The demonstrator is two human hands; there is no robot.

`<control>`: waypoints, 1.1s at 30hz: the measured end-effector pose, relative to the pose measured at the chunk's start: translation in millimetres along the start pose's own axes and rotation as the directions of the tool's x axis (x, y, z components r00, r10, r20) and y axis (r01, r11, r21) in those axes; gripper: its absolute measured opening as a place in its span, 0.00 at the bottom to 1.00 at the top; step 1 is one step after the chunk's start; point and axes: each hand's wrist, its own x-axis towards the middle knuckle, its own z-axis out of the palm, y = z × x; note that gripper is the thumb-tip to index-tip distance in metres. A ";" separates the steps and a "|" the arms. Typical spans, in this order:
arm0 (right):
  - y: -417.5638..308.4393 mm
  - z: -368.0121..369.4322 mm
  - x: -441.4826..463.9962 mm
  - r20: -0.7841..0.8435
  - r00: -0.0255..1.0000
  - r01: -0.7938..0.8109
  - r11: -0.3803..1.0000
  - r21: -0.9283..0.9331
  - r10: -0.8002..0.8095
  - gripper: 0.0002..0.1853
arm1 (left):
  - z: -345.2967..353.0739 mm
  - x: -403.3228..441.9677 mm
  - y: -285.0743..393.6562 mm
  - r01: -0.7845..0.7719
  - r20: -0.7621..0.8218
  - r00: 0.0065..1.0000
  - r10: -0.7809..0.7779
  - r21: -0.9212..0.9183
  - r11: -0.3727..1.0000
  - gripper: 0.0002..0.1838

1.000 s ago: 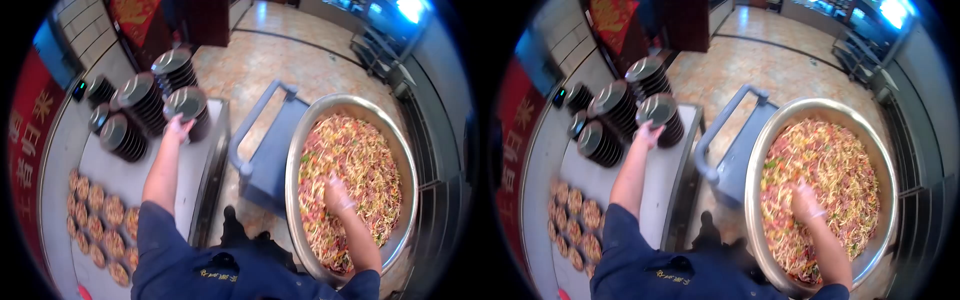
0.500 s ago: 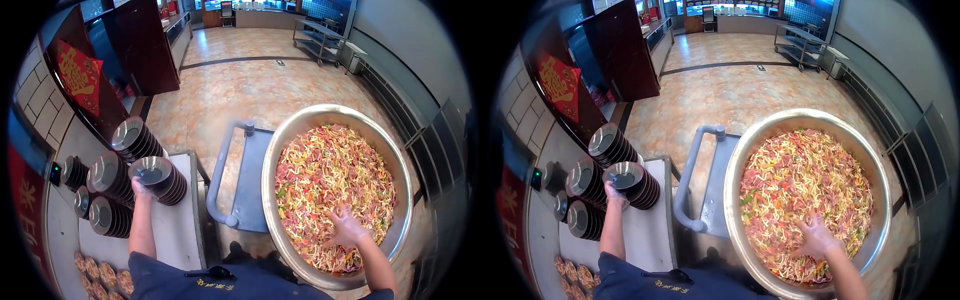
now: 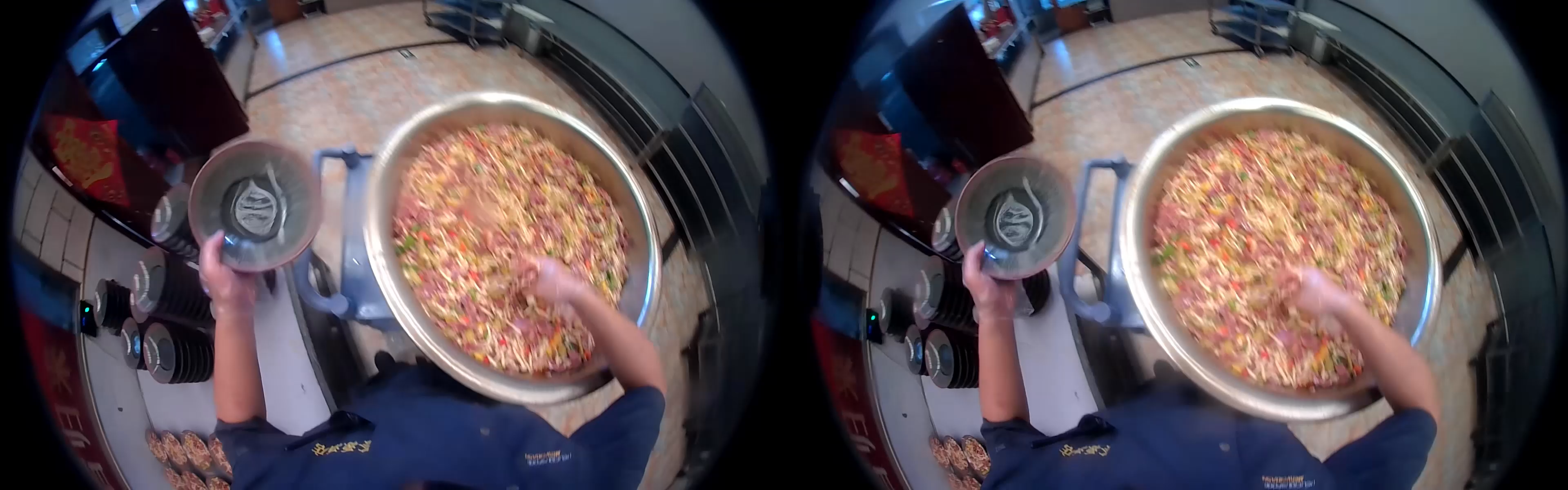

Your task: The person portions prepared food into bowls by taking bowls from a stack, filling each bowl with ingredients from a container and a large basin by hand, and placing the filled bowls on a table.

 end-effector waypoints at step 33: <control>19.0 71.4 -37.5 -0.046 0.972 0.110 0.621 -0.776 -0.230 0.62 | 198.1 -118.4 -201.2 0.594 0.513 0.741 -0.433 -0.201 0.779 0.27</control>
